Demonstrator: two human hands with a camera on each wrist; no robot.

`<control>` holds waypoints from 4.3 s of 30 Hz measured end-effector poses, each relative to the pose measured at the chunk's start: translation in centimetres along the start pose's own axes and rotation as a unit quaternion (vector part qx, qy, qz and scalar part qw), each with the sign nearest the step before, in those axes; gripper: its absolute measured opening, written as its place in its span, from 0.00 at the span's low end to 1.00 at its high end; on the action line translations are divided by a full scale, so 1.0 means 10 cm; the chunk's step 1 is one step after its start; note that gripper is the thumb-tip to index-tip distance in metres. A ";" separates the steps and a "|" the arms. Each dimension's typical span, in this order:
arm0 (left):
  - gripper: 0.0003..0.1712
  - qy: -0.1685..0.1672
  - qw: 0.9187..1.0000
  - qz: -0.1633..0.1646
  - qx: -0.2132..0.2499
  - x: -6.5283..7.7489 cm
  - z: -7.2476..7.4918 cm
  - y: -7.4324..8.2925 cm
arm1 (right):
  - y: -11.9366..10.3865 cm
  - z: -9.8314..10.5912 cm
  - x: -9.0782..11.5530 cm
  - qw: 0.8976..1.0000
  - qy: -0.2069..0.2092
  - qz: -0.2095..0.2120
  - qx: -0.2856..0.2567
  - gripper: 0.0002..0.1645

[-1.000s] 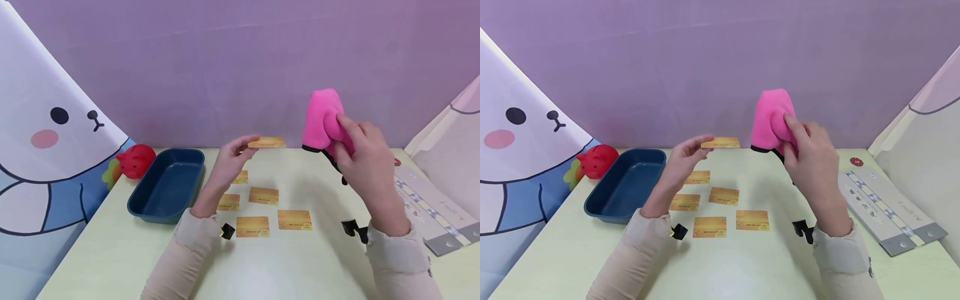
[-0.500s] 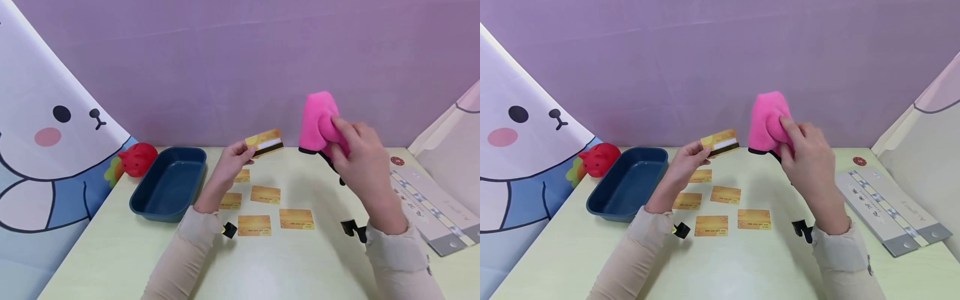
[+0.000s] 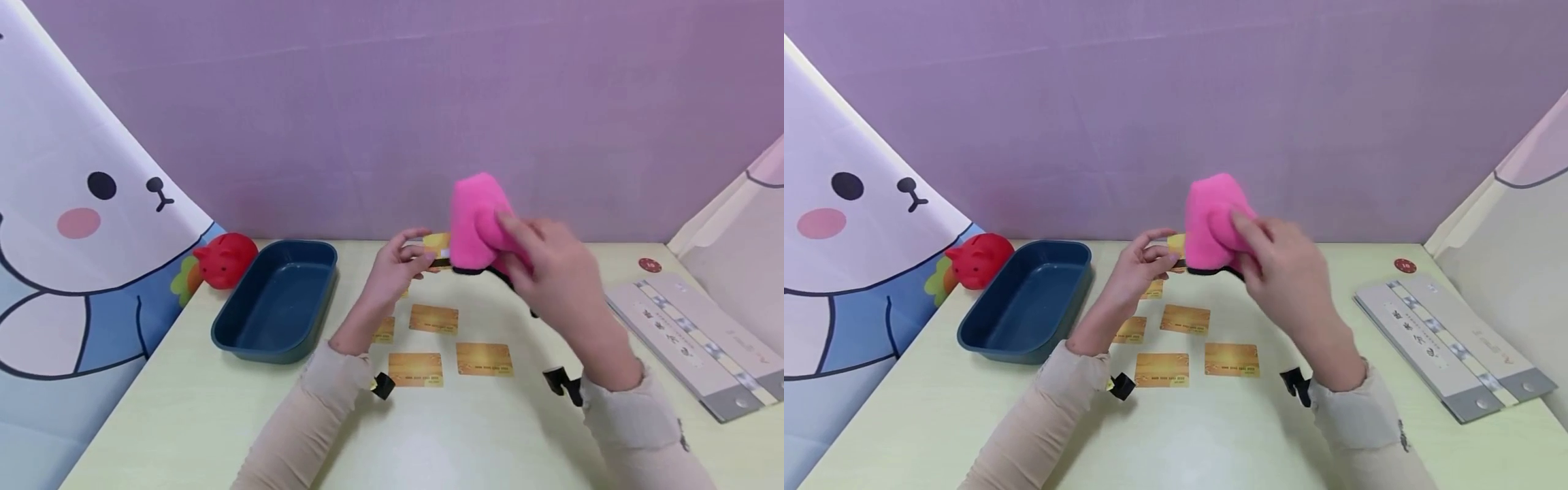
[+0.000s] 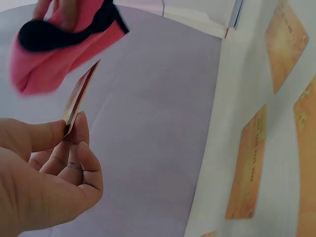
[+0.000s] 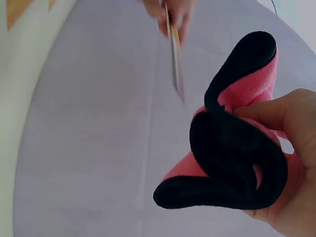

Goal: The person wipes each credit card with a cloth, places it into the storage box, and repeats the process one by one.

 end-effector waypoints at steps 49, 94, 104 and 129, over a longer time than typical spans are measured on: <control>0.22 0.016 1.000 0.008 -0.009 0.04 0.10 0.19 | 0.22 -0.04 0.05 0.993 -0.016 -0.090 0.072 0.24; 0.20 0.015 0.999 0.003 -0.042 0.12 -0.13 0.19 | -0.10 -0.19 0.07 0.999 -0.043 0.019 0.023 0.20; 0.20 0.010 0.999 0.000 -0.035 0.13 -0.06 0.23 | 0.12 -0.18 0.08 0.998 -0.050 -0.011 0.039 0.19; 0.24 0.162 0.983 -0.008 -0.090 0.35 1.27 0.89 | 0.24 -0.21 -0.08 0.996 -0.066 -0.057 0.032 0.22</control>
Point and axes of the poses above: each hand's wrist, its own x-axis away from the middle knuckle, its own z-axis out of the back of the hand, y = z × x, the point moved 3 cm from there along -x, towards the middle knuckle, and after that the axes turned 10 degrees about x, right-handed, at the moved point
